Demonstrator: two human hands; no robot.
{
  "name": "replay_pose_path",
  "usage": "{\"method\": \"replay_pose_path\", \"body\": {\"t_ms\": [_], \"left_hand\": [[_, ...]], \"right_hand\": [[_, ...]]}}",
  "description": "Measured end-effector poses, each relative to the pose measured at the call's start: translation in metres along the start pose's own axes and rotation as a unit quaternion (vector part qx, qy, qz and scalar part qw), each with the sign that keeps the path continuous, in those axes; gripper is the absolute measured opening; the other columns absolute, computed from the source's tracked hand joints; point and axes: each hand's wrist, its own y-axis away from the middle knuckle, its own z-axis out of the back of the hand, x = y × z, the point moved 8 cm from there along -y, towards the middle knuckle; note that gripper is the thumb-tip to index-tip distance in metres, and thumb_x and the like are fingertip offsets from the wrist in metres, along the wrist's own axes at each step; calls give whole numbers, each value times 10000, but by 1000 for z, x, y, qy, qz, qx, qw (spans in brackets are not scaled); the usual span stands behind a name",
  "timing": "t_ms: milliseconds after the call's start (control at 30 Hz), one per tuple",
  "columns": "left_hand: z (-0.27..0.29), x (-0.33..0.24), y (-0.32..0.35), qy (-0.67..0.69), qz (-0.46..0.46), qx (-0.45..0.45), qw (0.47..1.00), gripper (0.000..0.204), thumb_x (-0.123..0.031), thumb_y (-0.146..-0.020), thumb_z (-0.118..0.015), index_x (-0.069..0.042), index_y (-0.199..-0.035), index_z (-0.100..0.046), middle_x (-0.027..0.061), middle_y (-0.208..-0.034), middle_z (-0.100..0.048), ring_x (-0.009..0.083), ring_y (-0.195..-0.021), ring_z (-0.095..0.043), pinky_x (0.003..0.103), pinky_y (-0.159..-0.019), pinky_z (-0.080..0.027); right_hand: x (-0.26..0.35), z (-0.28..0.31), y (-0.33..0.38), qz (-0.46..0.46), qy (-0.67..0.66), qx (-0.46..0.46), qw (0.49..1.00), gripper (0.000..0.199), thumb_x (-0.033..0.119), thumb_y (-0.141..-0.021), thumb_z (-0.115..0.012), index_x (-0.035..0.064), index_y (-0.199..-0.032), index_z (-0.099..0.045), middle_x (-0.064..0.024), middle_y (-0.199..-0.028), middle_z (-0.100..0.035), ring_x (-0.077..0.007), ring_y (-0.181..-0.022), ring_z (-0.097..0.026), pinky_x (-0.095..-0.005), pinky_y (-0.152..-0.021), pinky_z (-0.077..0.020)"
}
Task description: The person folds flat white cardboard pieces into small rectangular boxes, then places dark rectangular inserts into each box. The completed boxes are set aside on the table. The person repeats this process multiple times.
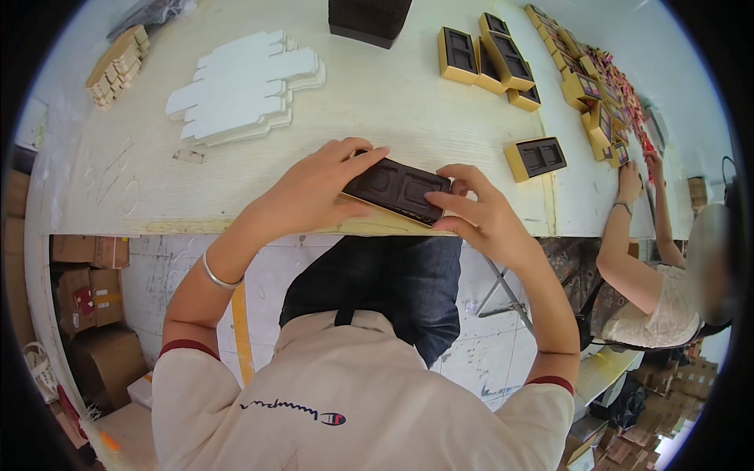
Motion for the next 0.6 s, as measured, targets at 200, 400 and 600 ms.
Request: {"method": "replay_pose_path", "body": {"t_ms": [200,400,600], "left_hand": [[-7,-3,-13,-61,-93,-55,992,851,-433,-625,-829,-149,-1352,-488,118,-1249,-489,347,-1223,-431,466,-1039,-356],[1,-6,-28,-194,-148,14,970,897,-421,-591,-845,-162,-1368,-478,111,-1409,-412,375,-1342,-306,523,-1104,-263],[-12,-17,-22,-160,-147,-8,976,814,-612,-724,-677,-181,-1380,-464,117,-1427,-399,454,-1351,-263,615,-1073,-242]], "right_hand": [[18,-12,-4,67,48,-78,994,331,137,-724,-757,-2,-1007,-658,-143,-1009,-521,-273,-745,-579,-361,-651,-501],[12,-2,-25,110,42,-5,993,395,148,-685,-784,26,-1045,-677,-111,-993,-519,-231,-703,-560,-323,-651,-491],[2,-22,-19,129,119,-45,983,391,185,-711,-747,17,-1056,-676,-101,-884,-536,-243,-715,-557,-316,-621,-464]]}}
